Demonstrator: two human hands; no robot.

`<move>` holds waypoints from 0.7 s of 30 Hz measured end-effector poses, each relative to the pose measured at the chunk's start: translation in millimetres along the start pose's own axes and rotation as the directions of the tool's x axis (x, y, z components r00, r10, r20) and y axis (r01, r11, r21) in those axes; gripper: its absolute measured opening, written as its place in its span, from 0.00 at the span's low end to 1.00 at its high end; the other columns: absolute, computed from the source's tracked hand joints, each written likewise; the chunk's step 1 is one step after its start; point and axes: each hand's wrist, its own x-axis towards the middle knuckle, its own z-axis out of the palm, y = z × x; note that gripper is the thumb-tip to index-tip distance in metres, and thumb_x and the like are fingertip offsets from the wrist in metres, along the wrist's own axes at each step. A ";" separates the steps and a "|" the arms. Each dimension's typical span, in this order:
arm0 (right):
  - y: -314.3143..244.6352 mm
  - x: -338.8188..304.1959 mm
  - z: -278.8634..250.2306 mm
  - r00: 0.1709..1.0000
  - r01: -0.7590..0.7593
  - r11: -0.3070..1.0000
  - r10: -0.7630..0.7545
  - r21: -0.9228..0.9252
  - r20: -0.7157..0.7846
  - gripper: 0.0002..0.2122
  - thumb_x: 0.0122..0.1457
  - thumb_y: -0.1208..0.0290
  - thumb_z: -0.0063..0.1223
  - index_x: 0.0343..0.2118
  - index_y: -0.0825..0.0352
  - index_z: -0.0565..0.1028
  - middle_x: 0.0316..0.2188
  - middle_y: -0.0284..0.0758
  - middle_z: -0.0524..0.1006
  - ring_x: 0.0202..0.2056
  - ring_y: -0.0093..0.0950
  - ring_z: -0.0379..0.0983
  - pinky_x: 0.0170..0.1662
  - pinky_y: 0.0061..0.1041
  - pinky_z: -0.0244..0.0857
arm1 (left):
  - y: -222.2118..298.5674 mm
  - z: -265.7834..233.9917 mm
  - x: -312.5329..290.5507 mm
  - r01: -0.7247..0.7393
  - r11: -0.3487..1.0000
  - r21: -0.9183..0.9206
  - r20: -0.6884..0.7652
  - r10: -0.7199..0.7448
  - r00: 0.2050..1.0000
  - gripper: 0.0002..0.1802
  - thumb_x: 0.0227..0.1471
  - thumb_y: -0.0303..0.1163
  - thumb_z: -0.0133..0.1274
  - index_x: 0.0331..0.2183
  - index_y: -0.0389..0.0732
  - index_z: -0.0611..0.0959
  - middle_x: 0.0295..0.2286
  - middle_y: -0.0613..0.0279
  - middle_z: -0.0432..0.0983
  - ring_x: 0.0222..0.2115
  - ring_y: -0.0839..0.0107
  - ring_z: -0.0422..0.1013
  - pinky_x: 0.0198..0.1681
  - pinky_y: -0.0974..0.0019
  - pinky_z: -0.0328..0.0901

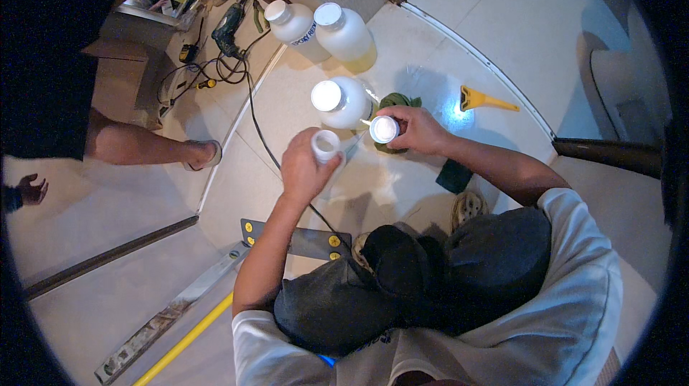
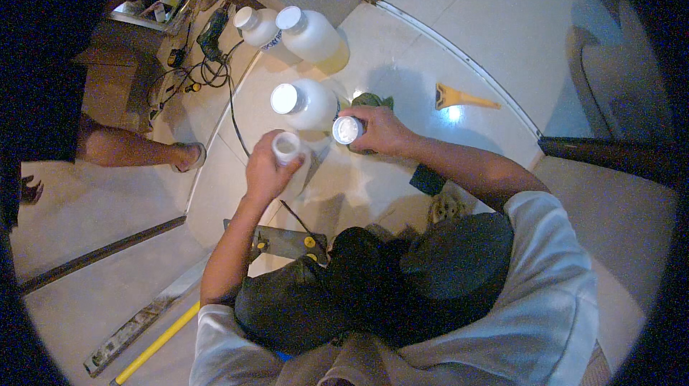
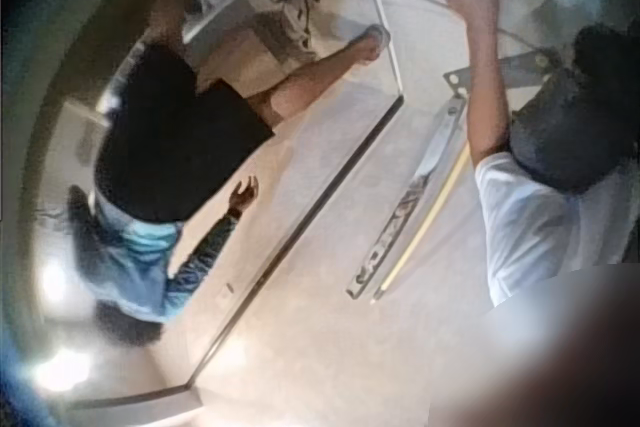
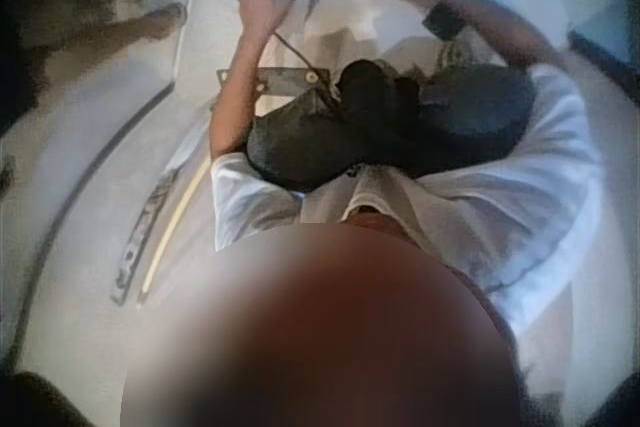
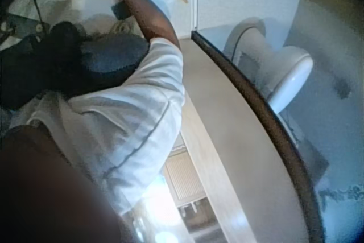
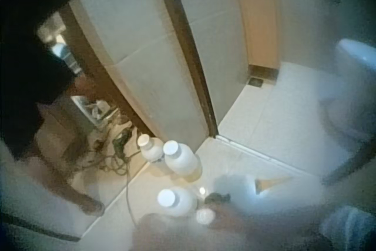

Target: The person pours liquid from a large white bottle onto the tiled floor and wipes the area with a green cloth and a yellow squeegee. They repeat this process, moving between different spots on the floor, and occasionally wring the cloth in a blue bucket.

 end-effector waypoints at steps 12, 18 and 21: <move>42.8 34.8 -45.8 0.966 0.001 0.988 -0.040 -0.152 -0.256 0.27 0.34 0.77 0.63 0.43 0.61 0.71 0.32 0.27 0.74 0.28 0.17 0.67 0.33 0.17 0.63 | -74.1 -13.2 46.1 0.245 0.700 -0.671 -0.133 -0.438 0.889 0.39 0.34 0.32 0.65 0.47 0.31 0.65 0.39 0.53 0.70 0.40 0.67 0.68 0.44 0.66 0.63; 60.3 55.0 -68.3 0.940 -0.073 0.988 0.023 -0.136 -0.339 0.28 0.33 0.74 0.64 0.44 0.62 0.71 0.36 0.32 0.75 0.34 0.25 0.69 0.40 0.23 0.64 | -81.9 -27.6 71.6 0.307 0.727 -0.614 -0.023 -0.406 0.914 0.42 0.33 0.35 0.66 0.47 0.29 0.64 0.42 0.50 0.68 0.43 0.64 0.66 0.45 0.65 0.62; 70.1 61.9 -74.4 0.929 -0.071 0.992 0.027 -0.106 -0.368 0.29 0.32 0.74 0.64 0.44 0.62 0.71 0.36 0.34 0.75 0.34 0.28 0.70 0.41 0.26 0.65 | -79.3 -43.3 92.0 0.254 0.878 -0.406 -0.199 -0.357 0.913 0.44 0.33 0.41 0.65 0.48 0.28 0.63 0.44 0.44 0.66 0.44 0.58 0.65 0.47 0.62 0.60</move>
